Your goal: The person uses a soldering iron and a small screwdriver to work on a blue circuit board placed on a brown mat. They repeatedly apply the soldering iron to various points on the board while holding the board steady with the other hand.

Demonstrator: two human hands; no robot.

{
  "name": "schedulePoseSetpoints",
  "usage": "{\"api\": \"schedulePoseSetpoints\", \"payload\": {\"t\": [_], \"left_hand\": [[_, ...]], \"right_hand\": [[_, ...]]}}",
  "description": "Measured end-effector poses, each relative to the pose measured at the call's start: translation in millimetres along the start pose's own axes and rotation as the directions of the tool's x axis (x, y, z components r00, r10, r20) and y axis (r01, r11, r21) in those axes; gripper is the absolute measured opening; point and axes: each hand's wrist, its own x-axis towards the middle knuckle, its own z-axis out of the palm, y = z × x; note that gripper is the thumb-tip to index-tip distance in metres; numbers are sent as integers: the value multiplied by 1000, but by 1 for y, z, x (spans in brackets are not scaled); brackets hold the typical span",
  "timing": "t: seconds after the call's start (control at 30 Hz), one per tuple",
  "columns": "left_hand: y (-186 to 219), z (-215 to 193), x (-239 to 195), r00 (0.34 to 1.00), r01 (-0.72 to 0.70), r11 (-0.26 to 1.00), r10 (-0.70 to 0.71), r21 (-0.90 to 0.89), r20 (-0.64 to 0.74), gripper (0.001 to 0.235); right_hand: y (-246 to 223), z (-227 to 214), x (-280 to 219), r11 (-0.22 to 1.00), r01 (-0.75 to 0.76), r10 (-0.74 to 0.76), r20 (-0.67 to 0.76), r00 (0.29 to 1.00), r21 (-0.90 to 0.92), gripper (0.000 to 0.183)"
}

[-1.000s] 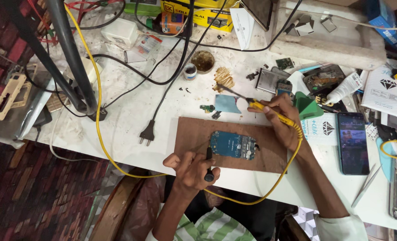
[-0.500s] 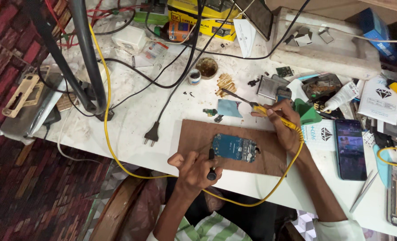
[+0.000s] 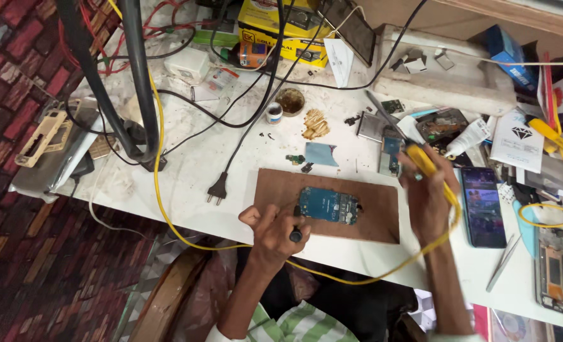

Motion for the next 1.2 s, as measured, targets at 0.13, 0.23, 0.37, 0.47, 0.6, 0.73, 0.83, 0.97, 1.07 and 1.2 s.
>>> {"api": "schedulePoseSetpoints", "payload": {"t": [0.13,0.23,0.37,0.47,0.6,0.73,0.83,0.97,1.07,1.2], "left_hand": [[0,0,6,999,31,999,-32,-41,-33,28],[-2,4,9,996,37,997,-42,-71,-73,28],[-3,2,11,999,3,993,-9,-122,-47,31],[-3,2,15,999,9,987,-17,-163,-47,31],[-4,2,18,997,40,975,-53,-218,-54,32],[-8,5,21,985,146,931,-169,-333,-40,36],[-10,4,21,972,192,903,-230,-385,-55,37],[-10,0,20,975,199,882,-222,-427,-5,34],[-9,-2,22,987,155,902,-157,-403,28,30],[-7,3,19,999,40,951,-35,-305,19,27]], "right_hand": [[-15,12,-91,984,132,-158,-243,957,-119,54],[-5,24,-157,987,162,-141,-395,908,20,43],[12,38,-190,958,168,10,-608,794,234,38],[15,44,-192,959,132,58,-633,772,249,39],[19,50,-183,982,131,-19,-614,789,137,37],[26,60,-173,993,59,-112,-716,689,-99,26],[33,67,-176,982,182,-104,-666,739,49,31],[48,59,-181,968,251,-200,-683,703,-25,27],[55,47,-182,961,275,-196,-716,670,-6,26],[53,33,-186,931,362,-273,-729,628,-37,32]]}}
